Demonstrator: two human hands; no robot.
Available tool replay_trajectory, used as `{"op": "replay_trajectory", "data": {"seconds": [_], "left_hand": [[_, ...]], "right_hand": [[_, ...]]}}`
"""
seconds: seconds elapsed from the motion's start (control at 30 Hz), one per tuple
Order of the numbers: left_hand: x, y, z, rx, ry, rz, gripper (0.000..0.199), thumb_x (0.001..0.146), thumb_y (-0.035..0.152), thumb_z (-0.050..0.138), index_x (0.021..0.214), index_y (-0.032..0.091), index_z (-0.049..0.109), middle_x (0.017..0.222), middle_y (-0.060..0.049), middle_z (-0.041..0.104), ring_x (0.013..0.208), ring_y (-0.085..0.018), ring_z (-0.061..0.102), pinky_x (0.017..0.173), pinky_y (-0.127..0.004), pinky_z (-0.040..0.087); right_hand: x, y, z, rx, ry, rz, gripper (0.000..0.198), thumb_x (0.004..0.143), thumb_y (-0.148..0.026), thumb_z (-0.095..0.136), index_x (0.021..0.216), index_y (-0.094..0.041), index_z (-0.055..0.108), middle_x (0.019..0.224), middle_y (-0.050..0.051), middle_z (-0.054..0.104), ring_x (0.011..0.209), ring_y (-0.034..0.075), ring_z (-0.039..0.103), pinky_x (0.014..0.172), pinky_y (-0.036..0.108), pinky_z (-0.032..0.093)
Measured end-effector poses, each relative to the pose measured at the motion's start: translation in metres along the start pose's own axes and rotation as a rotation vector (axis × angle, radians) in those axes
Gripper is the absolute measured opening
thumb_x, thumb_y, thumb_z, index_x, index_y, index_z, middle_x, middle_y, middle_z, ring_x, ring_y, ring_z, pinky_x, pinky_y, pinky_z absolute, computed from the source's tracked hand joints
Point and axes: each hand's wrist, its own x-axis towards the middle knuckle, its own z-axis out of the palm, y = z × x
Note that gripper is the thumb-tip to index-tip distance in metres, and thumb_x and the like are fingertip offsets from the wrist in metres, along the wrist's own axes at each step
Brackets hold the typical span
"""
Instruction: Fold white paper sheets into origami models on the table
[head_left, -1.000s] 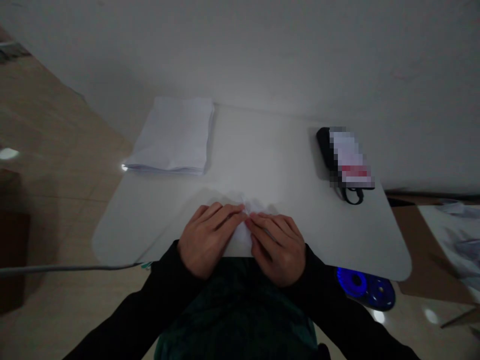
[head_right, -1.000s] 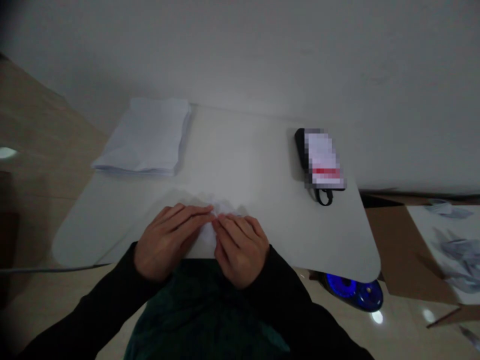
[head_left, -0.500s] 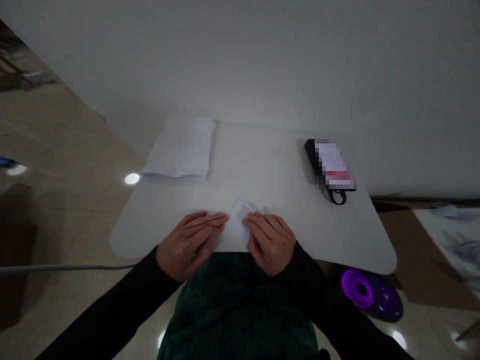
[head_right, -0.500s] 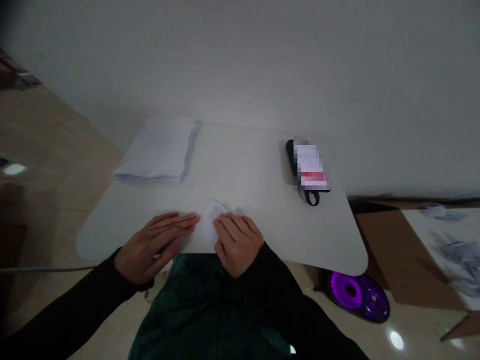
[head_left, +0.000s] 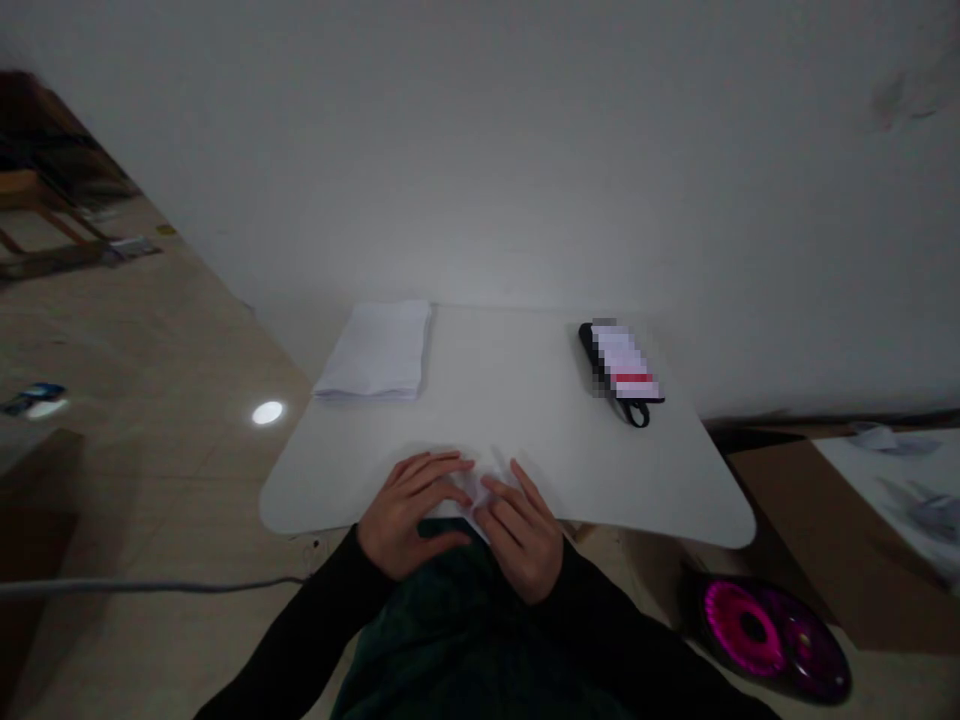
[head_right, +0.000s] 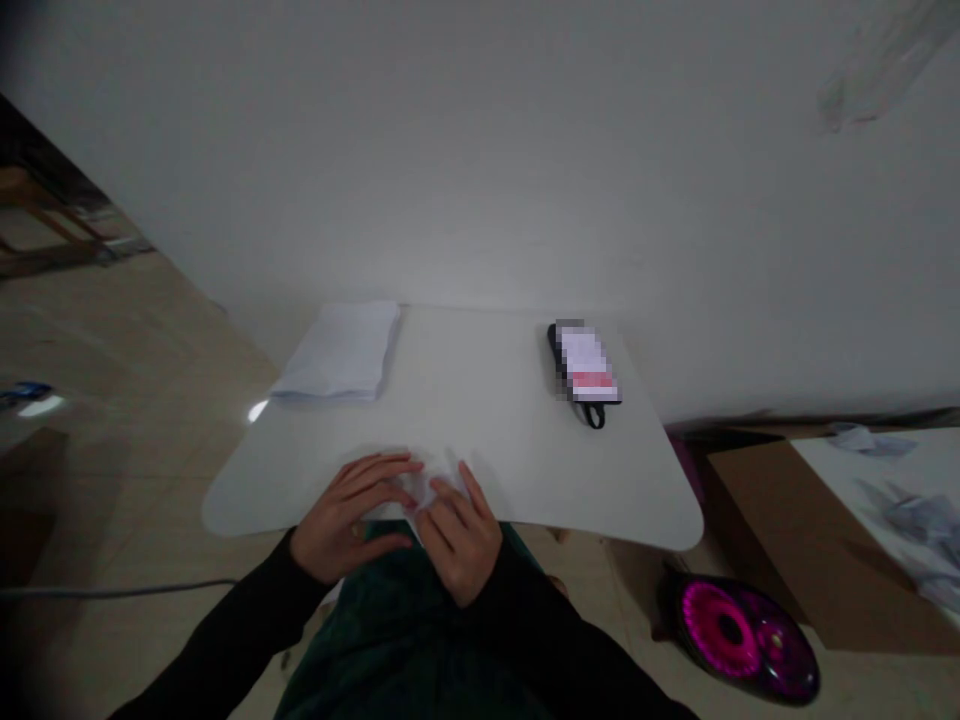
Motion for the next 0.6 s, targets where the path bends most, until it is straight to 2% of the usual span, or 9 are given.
{"op": "replay_trajectory", "data": {"seconds": [0.1,0.2,0.27,0.3,0.33,0.4,0.47,0.53,0.6], "left_hand": [[0.009,0.007,-0.005,-0.309,0.039,-0.105,0.022,0.074,0.032,0.067,0.091,0.02,0.062,0.107,-0.009,0.065,0.109,-0.022,0.055,0.093,-0.04,0.043],[0.021,0.021,-0.009,-0.576,0.119,-0.337,0.023,0.078,0.03,0.062,0.095,0.016,0.058,0.089,-0.007,0.066,0.086,-0.017,0.063,0.078,-0.031,0.05],[0.031,0.026,-0.01,-0.701,0.196,-0.438,0.029,0.078,0.03,0.062,0.102,0.017,0.052,0.077,-0.002,0.063,0.07,-0.013,0.061,0.067,-0.026,0.05],[0.036,0.025,-0.009,-0.741,0.227,-0.461,0.035,0.078,0.03,0.062,0.107,0.018,0.047,0.074,0.001,0.061,0.066,-0.011,0.059,0.063,-0.024,0.049],[0.041,0.022,-0.009,-0.758,0.239,-0.471,0.041,0.078,0.03,0.062,0.112,0.019,0.042,0.073,0.002,0.06,0.063,-0.011,0.058,0.061,-0.023,0.048],[0.048,0.012,-0.007,-0.698,0.211,-0.475,0.042,0.079,0.031,0.061,0.112,0.021,0.038,0.073,0.003,0.06,0.061,-0.011,0.058,0.058,-0.022,0.047],[0.051,0.001,-0.003,-0.526,0.131,-0.453,0.029,0.081,0.031,0.057,0.105,0.02,0.044,0.074,0.002,0.06,0.062,-0.012,0.058,0.058,-0.023,0.047],[0.05,-0.007,0.002,-0.31,0.068,-0.379,0.016,0.084,0.029,0.052,0.097,0.019,0.053,0.076,-0.001,0.061,0.067,-0.013,0.059,0.063,-0.026,0.048],[0.045,-0.01,0.008,-0.071,0.097,-0.291,0.013,0.084,0.025,0.05,0.092,0.02,0.06,0.091,-0.006,0.063,0.082,-0.017,0.059,0.075,-0.032,0.049]], "right_hand": [[0.01,-0.004,-0.015,0.147,0.048,0.116,0.015,0.08,-0.007,0.055,0.087,-0.017,0.064,0.075,0.004,0.07,0.088,0.02,0.066,0.091,0.045,0.049],[0.024,-0.002,-0.026,0.361,0.078,0.481,0.007,0.079,-0.017,0.061,0.083,-0.019,0.065,0.077,0.003,0.07,0.071,0.016,0.067,0.066,0.03,0.055],[0.032,0.005,-0.027,0.495,0.049,0.755,0.009,0.078,-0.027,0.062,0.083,-0.019,0.064,0.069,0.001,0.068,0.054,0.013,0.062,0.048,0.024,0.051],[0.035,0.01,-0.025,0.536,0.032,0.842,0.014,0.078,-0.029,0.062,0.087,-0.019,0.063,0.067,0.001,0.067,0.052,0.012,0.061,0.045,0.023,0.049],[0.038,0.016,-0.023,0.546,0.029,0.868,0.021,0.077,-0.029,0.062,0.095,-0.019,0.061,0.072,0.002,0.068,0.057,0.014,0.063,0.048,0.023,0.05],[0.039,0.028,-0.018,0.422,0.053,0.762,0.037,0.076,-0.026,0.062,0.111,-0.019,0.055,0.095,0.008,0.067,0.085,0.019,0.064,0.066,0.031,0.054],[0.035,0.039,-0.013,0.262,-0.009,0.513,0.029,0.078,-0.023,0.057,0.107,-0.02,0.059,0.11,0.011,0.062,0.101,0.022,0.058,0.08,0.037,0.051],[0.027,0.047,-0.008,0.197,-0.139,0.27,0.019,0.082,-0.021,0.053,0.097,-0.019,0.063,0.104,0.009,0.065,0.099,0.021,0.059,0.083,0.037,0.05],[0.02,0.05,-0.005,0.154,-0.236,0.136,0.02,0.084,-0.022,0.051,0.1,-0.018,0.063,0.101,0.007,0.068,0.098,0.02,0.06,0.083,0.036,0.05]]}}
